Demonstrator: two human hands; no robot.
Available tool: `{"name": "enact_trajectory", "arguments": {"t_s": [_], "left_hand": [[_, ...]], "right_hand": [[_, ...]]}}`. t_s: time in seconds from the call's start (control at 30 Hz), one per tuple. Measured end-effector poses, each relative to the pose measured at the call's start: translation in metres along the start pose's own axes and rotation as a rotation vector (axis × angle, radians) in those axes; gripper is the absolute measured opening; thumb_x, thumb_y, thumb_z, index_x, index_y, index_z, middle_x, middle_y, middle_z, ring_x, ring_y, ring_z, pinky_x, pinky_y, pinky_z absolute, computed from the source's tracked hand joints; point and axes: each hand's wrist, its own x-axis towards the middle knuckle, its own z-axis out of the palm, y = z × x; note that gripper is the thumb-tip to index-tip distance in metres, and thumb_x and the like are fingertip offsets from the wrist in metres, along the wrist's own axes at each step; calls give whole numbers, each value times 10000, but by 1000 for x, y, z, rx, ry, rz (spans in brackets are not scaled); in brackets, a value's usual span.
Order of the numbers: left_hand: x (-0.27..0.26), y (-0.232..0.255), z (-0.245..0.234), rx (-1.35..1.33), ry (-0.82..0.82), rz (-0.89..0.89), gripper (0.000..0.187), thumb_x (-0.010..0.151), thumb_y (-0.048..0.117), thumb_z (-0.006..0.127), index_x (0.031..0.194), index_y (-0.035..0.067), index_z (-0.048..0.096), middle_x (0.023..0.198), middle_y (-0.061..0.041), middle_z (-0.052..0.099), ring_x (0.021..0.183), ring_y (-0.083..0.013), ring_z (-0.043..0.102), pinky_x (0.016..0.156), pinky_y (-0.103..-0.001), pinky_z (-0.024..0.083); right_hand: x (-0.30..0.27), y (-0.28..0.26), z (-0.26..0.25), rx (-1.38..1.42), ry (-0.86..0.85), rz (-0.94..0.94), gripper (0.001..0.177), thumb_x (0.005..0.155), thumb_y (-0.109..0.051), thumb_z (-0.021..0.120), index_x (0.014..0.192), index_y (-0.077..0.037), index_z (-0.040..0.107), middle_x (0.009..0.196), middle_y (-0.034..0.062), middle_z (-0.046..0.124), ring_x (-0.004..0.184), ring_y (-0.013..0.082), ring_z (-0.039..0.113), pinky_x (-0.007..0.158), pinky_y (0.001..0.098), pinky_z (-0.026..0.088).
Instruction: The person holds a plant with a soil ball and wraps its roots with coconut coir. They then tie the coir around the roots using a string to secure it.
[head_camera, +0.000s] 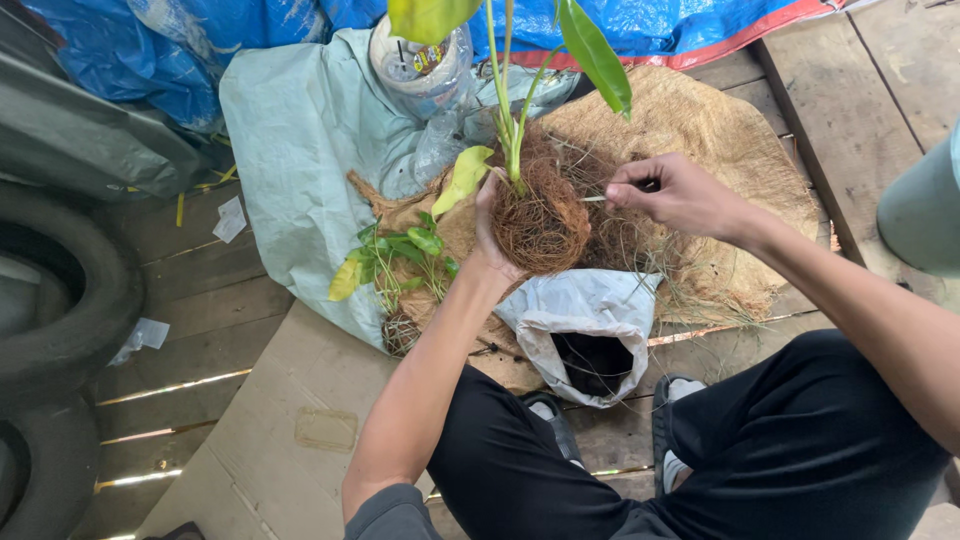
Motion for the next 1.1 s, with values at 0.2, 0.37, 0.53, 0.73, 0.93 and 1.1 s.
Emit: {"name": "enact_trajectory", "arguments": {"t_s": [0.2, 0.37, 0.53, 0.73, 0.93, 1.1], "left_hand": [[-2, 0, -2, -12, 120, 65, 565, 1033, 539, 450, 1100, 20, 662, 955, -175, 725, 795, -307, 735, 722, -474, 636], [1, -6, -5, 129, 98, 170, 459, 1058, 470, 496, 1099, 39, 650, 945, -157, 710, 771, -273, 716, 648, -433, 624], [9, -15, 0, 108, 113, -6, 631, 987, 609, 464, 1077, 17, 663, 924, -176, 723, 759, -275, 728, 625, -433, 627], [12, -19, -1, 13, 80, -59, 674, 959, 635, 469, 1106, 3, 653, 977, -198, 728, 824, -306, 729, 725, -477, 628], [20, -24, -5, -15, 53, -50, 566, 996, 556, 510, 1118, 20, 646, 991, -184, 717, 826, -294, 724, 748, -453, 628], [28, -29, -4, 37, 63, -18, 458, 1031, 490, 524, 1118, 53, 629, 987, -149, 703, 843, -282, 719, 759, -464, 621]], "right_hand": [[-7, 14, -19, 18, 16, 104, 336, 1011, -373, 614, 982, -68, 752, 692, -32, 577, 603, 91, 458, 558, 292, 431], [-9, 15, -24, 166, -105, 102, 368, 1052, -393, 495, 1151, -90, 678, 902, -45, 685, 805, 37, 627, 716, 222, 500], [-3, 3, -6, 259, -220, 245, 481, 1081, -383, 426, 1363, -41, 611, 955, -6, 654, 841, 57, 635, 595, 273, 424], [-6, -9, 4, 213, -128, 237, 541, 1013, -349, 575, 1485, -86, 548, 848, 41, 555, 729, 119, 514, 634, 277, 462], [-12, -9, -1, 182, -97, 240, 531, 972, -305, 619, 1440, -69, 536, 899, -22, 680, 783, 74, 612, 636, 218, 456], [-19, -11, -8, 617, -167, 266, 456, 1047, -287, 613, 1363, 40, 575, 785, -16, 553, 667, 88, 499, 516, 225, 379]]}}
